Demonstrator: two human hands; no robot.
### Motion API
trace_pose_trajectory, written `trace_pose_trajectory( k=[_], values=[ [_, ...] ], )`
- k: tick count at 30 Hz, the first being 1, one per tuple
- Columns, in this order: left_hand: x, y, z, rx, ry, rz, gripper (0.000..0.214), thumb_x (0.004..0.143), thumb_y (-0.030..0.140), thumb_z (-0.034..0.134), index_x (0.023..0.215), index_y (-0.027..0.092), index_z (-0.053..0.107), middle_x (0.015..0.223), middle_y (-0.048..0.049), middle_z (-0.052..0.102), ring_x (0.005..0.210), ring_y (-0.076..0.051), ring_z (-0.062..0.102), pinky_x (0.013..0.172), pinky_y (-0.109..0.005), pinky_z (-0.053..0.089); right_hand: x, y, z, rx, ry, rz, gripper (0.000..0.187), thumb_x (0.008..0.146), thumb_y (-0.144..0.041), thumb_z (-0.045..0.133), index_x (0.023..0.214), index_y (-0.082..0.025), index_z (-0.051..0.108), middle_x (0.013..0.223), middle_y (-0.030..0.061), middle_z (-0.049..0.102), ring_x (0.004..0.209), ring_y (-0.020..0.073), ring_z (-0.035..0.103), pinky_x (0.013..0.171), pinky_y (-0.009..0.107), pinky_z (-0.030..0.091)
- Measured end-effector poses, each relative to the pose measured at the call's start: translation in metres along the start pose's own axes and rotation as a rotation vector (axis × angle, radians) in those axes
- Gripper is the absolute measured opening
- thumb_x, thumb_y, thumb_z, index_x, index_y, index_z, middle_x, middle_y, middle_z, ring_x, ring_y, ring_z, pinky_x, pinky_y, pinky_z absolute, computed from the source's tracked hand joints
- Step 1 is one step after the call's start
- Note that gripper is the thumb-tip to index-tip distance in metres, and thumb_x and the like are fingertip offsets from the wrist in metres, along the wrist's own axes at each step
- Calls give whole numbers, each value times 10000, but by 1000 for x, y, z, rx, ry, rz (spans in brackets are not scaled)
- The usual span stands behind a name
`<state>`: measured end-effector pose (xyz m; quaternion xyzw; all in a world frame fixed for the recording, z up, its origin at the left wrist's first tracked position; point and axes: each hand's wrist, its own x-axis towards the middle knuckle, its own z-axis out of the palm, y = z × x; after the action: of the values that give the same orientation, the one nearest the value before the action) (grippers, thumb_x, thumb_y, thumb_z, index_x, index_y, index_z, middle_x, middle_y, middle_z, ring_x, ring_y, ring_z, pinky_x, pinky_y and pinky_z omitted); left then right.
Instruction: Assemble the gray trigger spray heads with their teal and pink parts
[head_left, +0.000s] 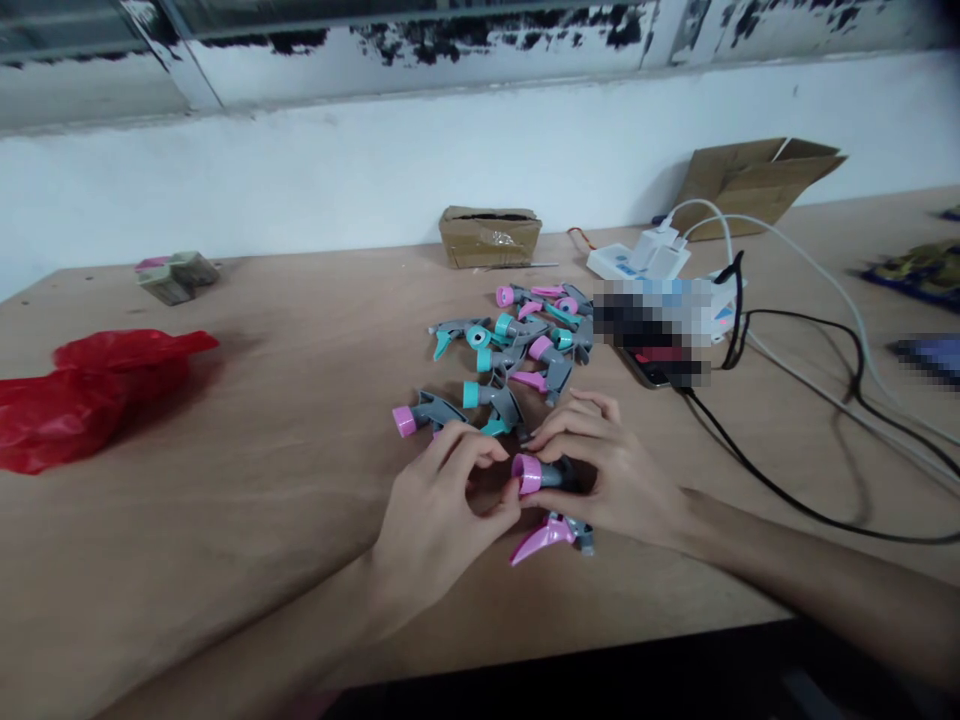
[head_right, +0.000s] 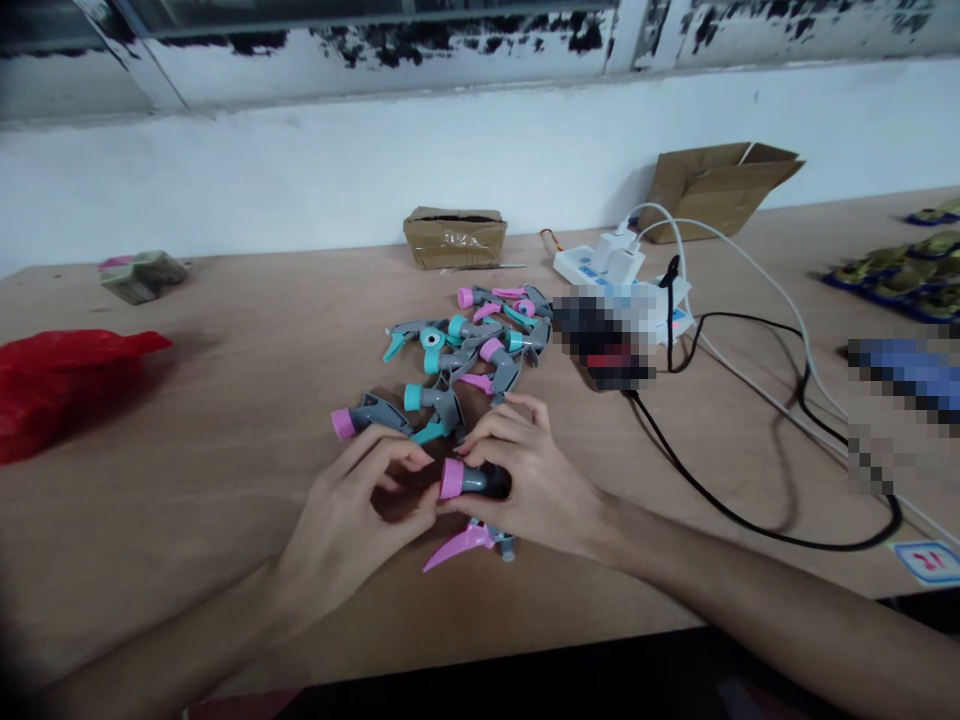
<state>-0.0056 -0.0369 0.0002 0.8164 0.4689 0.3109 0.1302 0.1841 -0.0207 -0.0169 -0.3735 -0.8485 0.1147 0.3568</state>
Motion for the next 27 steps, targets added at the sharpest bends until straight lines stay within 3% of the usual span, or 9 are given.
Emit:
trace_pose_trajectory(
  k=[4, 11, 14, 17, 19, 22, 27],
  values=[
    [-1, -1, -1, 170, 36, 131, 77, 767, 191, 570, 709, 188, 622, 720, -7, 614, 717, -159, 563, 648, -294, 487, -1, -1, 2, -31, 38, 26, 228, 691, -413, 678, 748, -215, 582, 844, -16, 658, 849, 152, 596, 982, 414, 244],
    [-3, -2, 1, 280, 74, 250, 90, 774, 150, 552, 740, 172, 633, 734, -9, 626, 736, -162, 547, 684, -298, 480, 1, -4, 5, -37, 75, 59, 219, 686, -381, 689, 743, -208, 567, 832, -18, 662, 839, 150, 604, 971, 417, 237],
    [2, -4, -5, 314, 104, 231, 92, 774, 152, 547, 722, 172, 620, 722, -12, 618, 723, -162, 549, 662, -287, 466, 2, -1, 4, -32, 66, 72, 235, 685, -405, 691, 764, -213, 580, 849, -16, 659, 860, 154, 605, 977, 418, 234],
    [11, -7, -16, 239, 156, 116, 78, 770, 163, 558, 721, 174, 618, 735, -13, 612, 722, -155, 554, 675, -280, 451, 2, 6, 2, -9, 59, 98, 250, 683, -434, 688, 797, -229, 604, 886, -16, 659, 898, 166, 601, 981, 426, 243],
    [16, -9, -22, 64, 111, -1, 72, 780, 181, 557, 738, 177, 616, 741, -1, 605, 670, -127, 543, 625, -247, 440, 3, 11, 1, 18, 55, 107, 256, 684, -437, 686, 837, -243, 615, 943, -12, 655, 949, 178, 590, 983, 437, 248],
    [19, -9, -25, -212, -61, -141, 121, 826, 229, 525, 768, 179, 619, 712, 17, 589, 573, -89, 497, 522, -204, 397, 5, 17, -1, 67, 45, 88, 296, 685, -430, 687, 917, -259, 617, 1071, 8, 622, 1050, 200, 550, 971, 445, 279],
    [18, -5, -23, -340, -212, -159, 143, 832, 232, 527, 761, 170, 635, 702, 16, 567, 570, -80, 480, 493, -192, 362, 7, 15, -5, 109, 9, 13, 325, 697, -412, 681, 980, -264, 620, 1218, 42, 538, 1145, 225, 482, 962, 445, 312]
  ],
)
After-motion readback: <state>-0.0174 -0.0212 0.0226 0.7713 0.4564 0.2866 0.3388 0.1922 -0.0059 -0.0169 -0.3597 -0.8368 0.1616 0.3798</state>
